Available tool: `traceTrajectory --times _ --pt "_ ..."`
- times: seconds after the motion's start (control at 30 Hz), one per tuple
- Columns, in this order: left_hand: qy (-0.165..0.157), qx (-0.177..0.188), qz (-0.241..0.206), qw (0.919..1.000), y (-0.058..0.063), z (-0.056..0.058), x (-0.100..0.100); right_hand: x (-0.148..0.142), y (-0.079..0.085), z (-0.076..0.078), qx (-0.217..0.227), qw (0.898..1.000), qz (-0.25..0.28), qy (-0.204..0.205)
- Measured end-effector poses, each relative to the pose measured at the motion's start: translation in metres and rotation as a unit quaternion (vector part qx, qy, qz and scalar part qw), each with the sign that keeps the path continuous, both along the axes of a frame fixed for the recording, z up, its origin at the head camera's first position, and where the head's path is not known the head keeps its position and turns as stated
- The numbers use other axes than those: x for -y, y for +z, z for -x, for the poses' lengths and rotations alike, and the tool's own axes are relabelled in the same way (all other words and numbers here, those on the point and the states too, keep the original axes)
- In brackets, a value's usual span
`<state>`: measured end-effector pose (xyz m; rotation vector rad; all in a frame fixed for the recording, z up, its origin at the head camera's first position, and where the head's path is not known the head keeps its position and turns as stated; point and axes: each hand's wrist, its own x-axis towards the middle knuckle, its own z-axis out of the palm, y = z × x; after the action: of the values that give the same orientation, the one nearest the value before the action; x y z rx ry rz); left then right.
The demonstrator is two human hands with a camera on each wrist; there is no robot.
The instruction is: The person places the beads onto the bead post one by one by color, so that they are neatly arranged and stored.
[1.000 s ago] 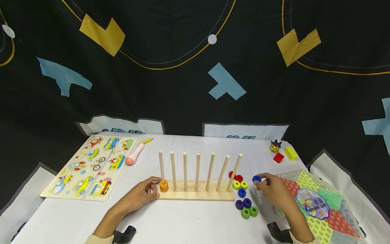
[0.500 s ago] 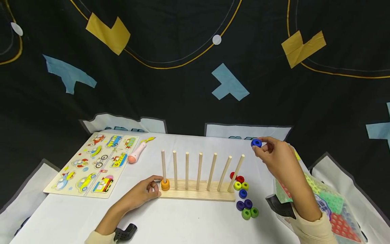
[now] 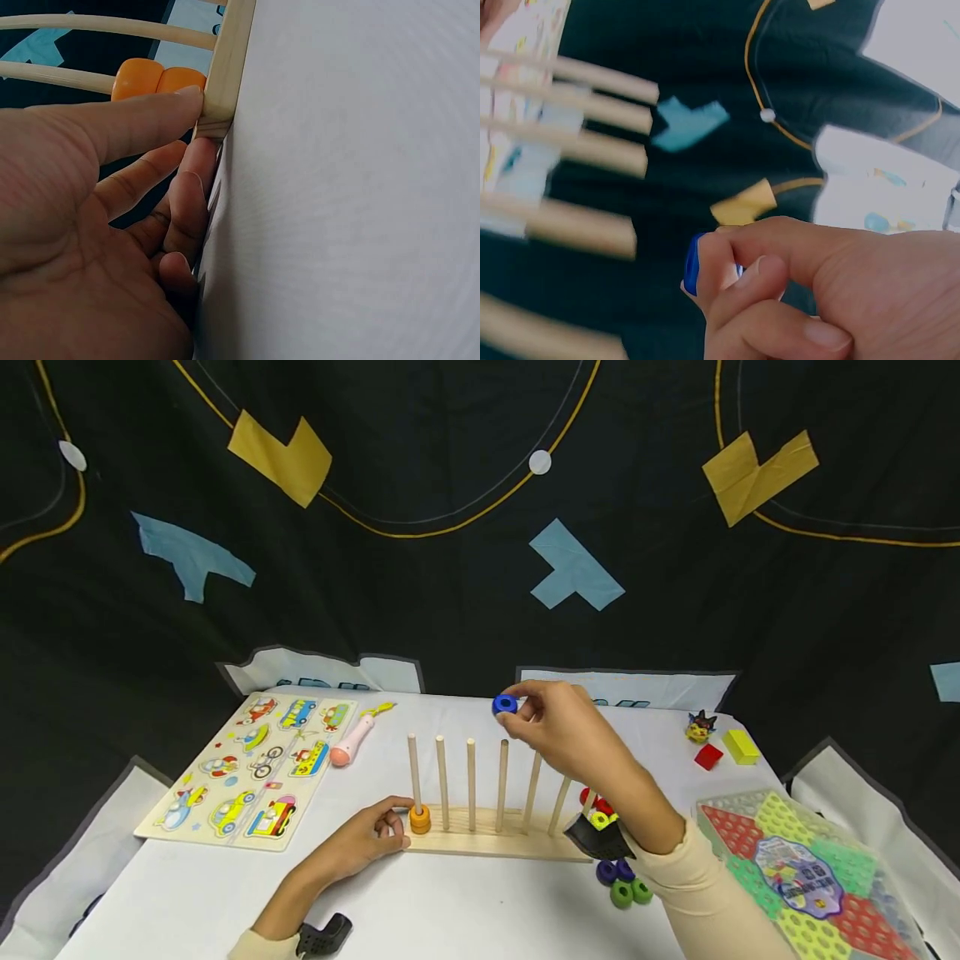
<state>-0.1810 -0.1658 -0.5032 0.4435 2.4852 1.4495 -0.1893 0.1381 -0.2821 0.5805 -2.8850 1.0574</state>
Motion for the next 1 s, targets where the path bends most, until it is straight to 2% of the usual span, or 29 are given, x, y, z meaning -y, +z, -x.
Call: traceTrajectory --times 0.2,0.37,0.53,0.77,1.0 --pt "-0.002 0.004 -0.006 1.0000 -0.003 -0.004 -0.005 0.034 -0.013 0.003 0.014 0.998 -0.006 0.055" --pt "0.000 0.005 -0.007 1.0000 0.006 -0.010 -0.010 0.047 -0.019 0.002 0.018 0.997 -0.008 0.079" --pt "0.008 0.002 -0.002 1.0000 0.014 -0.011 -0.009 0.053 -0.018 0.000 0.014 0.996 -0.011 0.083" --pt "0.008 0.001 -0.004 1.0000 0.004 -0.002 -0.001 0.059 -0.014 -0.001 0.019 0.996 -0.007 0.089" --pt "0.004 -0.004 0.005 1.0000 0.004 -0.002 -0.002 0.061 -0.013 -0.002 0.016 0.995 -0.007 0.094"
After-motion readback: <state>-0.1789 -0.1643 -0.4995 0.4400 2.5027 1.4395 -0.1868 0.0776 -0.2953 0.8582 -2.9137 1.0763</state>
